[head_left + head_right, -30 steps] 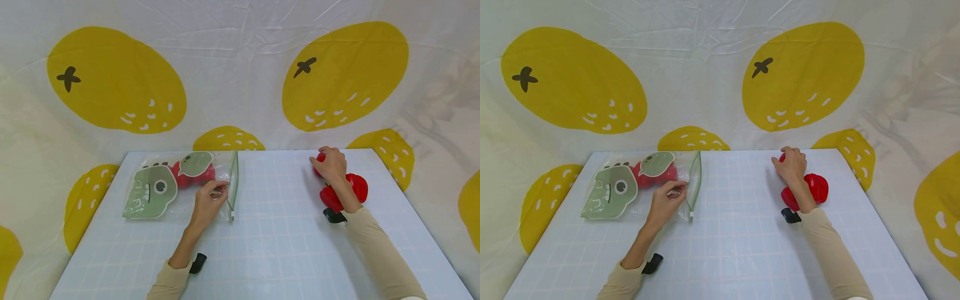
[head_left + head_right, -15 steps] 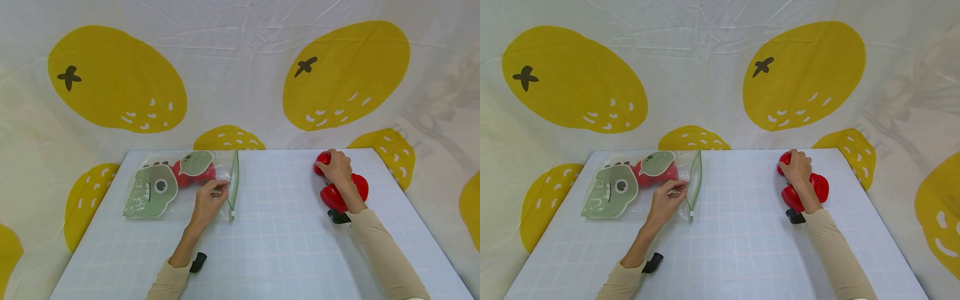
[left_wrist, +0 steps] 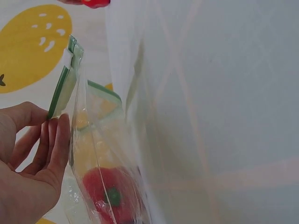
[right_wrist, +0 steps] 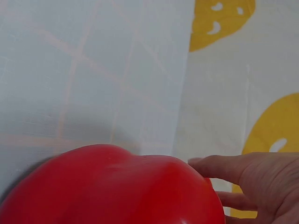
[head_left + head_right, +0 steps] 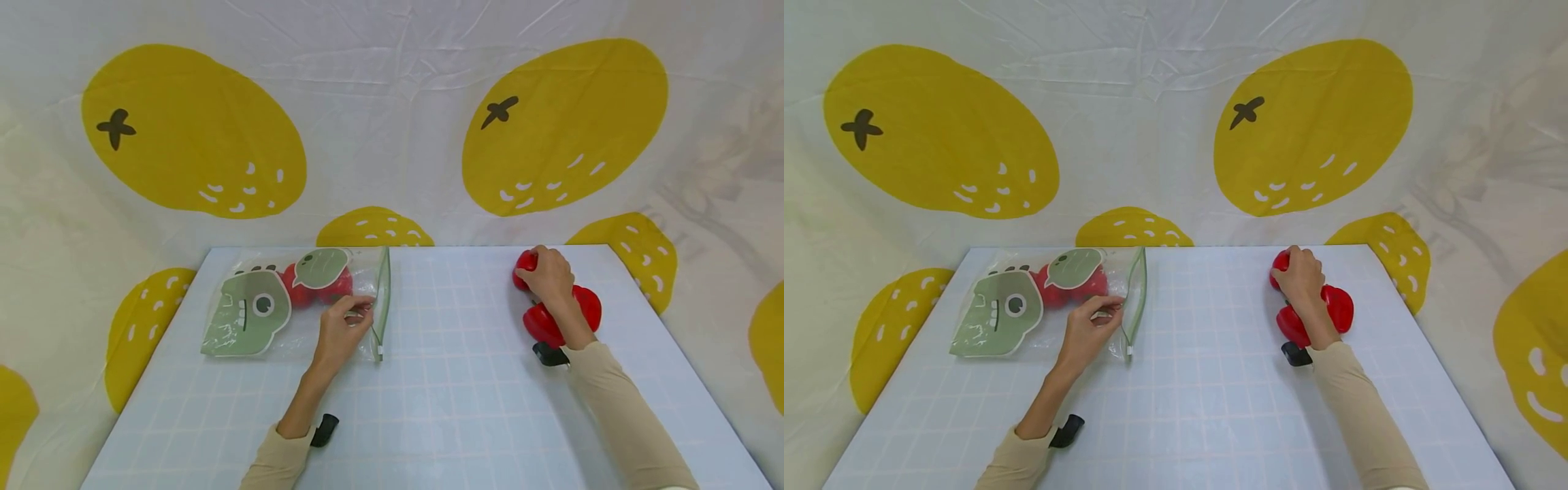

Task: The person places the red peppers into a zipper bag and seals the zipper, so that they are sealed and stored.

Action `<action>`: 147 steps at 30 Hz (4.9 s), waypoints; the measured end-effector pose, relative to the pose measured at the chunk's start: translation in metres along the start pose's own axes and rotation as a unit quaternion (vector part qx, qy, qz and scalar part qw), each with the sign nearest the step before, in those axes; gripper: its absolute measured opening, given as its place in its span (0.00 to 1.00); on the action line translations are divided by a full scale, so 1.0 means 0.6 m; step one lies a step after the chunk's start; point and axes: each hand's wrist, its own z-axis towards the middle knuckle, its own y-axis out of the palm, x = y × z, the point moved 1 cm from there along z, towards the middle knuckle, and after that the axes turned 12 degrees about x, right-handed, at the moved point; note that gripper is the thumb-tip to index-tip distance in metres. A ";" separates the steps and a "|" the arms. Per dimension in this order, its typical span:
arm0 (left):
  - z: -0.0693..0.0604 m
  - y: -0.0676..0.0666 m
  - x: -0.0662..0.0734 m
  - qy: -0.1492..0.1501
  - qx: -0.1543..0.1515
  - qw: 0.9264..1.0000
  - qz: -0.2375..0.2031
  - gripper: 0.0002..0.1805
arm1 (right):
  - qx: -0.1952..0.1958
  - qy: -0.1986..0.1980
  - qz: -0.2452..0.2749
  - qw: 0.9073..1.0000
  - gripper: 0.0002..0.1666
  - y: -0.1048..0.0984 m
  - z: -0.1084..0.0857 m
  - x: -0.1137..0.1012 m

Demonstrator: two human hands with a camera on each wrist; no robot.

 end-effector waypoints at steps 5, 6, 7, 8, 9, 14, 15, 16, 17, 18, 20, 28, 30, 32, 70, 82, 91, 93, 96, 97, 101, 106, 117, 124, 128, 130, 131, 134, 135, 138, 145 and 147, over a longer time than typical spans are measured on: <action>-0.001 0.000 0.000 -0.002 0.001 1.000 -0.001 0.11 | 0.003 0.000 0.007 1.000 0.39 0.000 0.000 0.002; -0.001 0.000 0.000 -0.002 0.001 1.000 -0.001 0.11 | 0.003 0.002 0.011 1.000 0.39 0.000 0.000 0.002; -0.001 0.000 0.000 -0.001 0.001 1.000 -0.001 0.11 | 0.003 0.004 0.015 1.000 0.39 -0.001 -0.001 0.002; -0.001 -0.001 0.001 -0.001 0.001 1.000 -0.001 0.11 | 0.003 0.006 0.021 1.000 0.40 -0.001 -0.003 0.002; -0.001 -0.001 0.001 0.000 0.001 1.000 0.000 0.11 | 0.003 0.008 0.028 1.000 0.40 -0.001 -0.004 0.002; -0.001 -0.002 0.003 -0.002 0.002 1.000 0.003 0.12 | 0.001 0.015 0.072 0.997 0.41 0.001 -0.012 -0.001; -0.001 -0.002 0.003 -0.001 0.002 1.000 0.004 0.12 | 0.000 0.016 0.081 0.997 0.41 0.001 -0.013 -0.002; -0.002 -0.002 0.003 -0.001 0.002 1.000 0.005 0.12 | -0.001 0.016 0.091 0.996 0.40 0.002 -0.014 -0.002; -0.002 -0.002 0.003 0.000 0.002 1.000 0.005 0.12 | -0.001 0.017 0.100 0.995 0.40 0.002 -0.015 -0.003; -0.002 -0.002 0.003 0.000 0.002 1.000 0.005 0.12 | -0.001 0.018 0.109 0.994 0.39 0.003 -0.016 -0.004; -0.002 -0.002 0.003 -0.002 0.001 1.000 0.007 0.12 | 0.000 0.021 0.125 0.992 0.38 0.004 -0.018 -0.007; -0.002 -0.001 0.004 -0.007 0.000 1.000 0.008 0.12 | 0.014 0.025 0.179 0.984 0.38 0.006 -0.035 -0.029; -0.001 -0.001 0.004 -0.006 0.001 1.000 0.007 0.12 | 0.017 0.021 0.185 0.982 0.37 0.007 -0.039 -0.035; -0.001 0.000 0.005 -0.004 0.001 1.000 0.006 0.11 | 0.019 0.020 0.193 0.981 0.37 0.008 -0.042 -0.041; -0.003 0.002 -0.001 -0.004 0.007 1.000 0.002 0.11 | -0.044 0.055 0.358 0.931 0.37 0.082 -0.112 -0.139; -0.002 0.003 0.001 -0.005 0.011 1.000 0.001 0.11 | -0.069 0.046 0.399 0.913 0.34 0.121 -0.130 -0.168; -0.003 0.004 0.002 -0.004 0.010 1.000 0.009 0.12 | -0.084 0.032 0.410 0.907 0.33 0.150 -0.141 -0.190; -0.003 0.004 0.003 -0.003 0.010 1.000 0.010 0.12 | -0.089 0.031 0.412 0.906 0.32 0.155 -0.142 -0.195; -0.003 0.005 0.004 -0.005 0.009 1.000 0.013 0.12 | -0.096 0.027 0.415 0.904 0.32 0.163 -0.145 -0.203; -0.003 0.005 0.005 -0.005 0.010 1.000 0.013 0.13 | -0.099 0.025 0.415 0.904 0.32 0.166 -0.145 -0.205; -0.002 0.004 0.006 -0.005 0.009 1.000 0.016 0.13 | -0.112 0.011 0.419 0.901 0.32 0.177 -0.145 -0.214; -0.002 0.004 0.005 0.000 0.010 1.000 0.012 0.13 | -0.128 -0.007 0.429 0.894 0.32 0.191 -0.145 -0.224; -0.001 0.003 0.002 0.007 0.011 1.000 0.008 0.12 | -0.164 -0.048 0.423 0.890 0.30 0.215 -0.149 -0.241; -0.002 0.004 0.007 -0.002 0.010 1.000 0.023 0.14 | -0.204 -0.073 0.424 0.879 0.32 0.219 -0.149 -0.240; -0.001 0.003 0.008 0.004 0.013 1.000 0.019 0.13 | -0.227 -0.079 0.423 0.874 0.33 0.222 -0.149 -0.239; -0.001 0.003 0.008 0.009 0.015 1.000 0.018 0.13 | -0.240 -0.080 0.420 0.872 0.32 0.223 -0.150 -0.239; 0.000 0.003 0.008 0.010 0.016 1.000 0.017 0.12 | -0.247 -0.082 0.418 0.870 0.32 0.224 -0.150 -0.239; 0.000 0.002 0.007 0.010 0.016 1.000 0.017 0.12 | -0.265 -0.090 0.412 0.867 0.30 0.225 -0.151 -0.241; 0.000 0.002 0.007 0.009 0.015 1.000 0.018 0.12 | -0.269 -0.094 0.410 0.867 0.30 0.226 -0.151 -0.242; 0.001 0.002 0.007 0.007 0.012 1.000 0.018 0.12 | -0.274 -0.103 0.406 0.866 0.29 0.229 -0.151 -0.243; 0.001 0.002 0.008 0.008 0.011 1.000 0.019 0.13 | -0.278 -0.150 0.394 0.863 0.25 0.232 -0.148 -0.248; 0.002 0.002 0.008 0.011 0.012 1.000 0.016 0.13 | -0.283 -0.163 0.387 0.862 0.24 0.233 -0.146 -0.250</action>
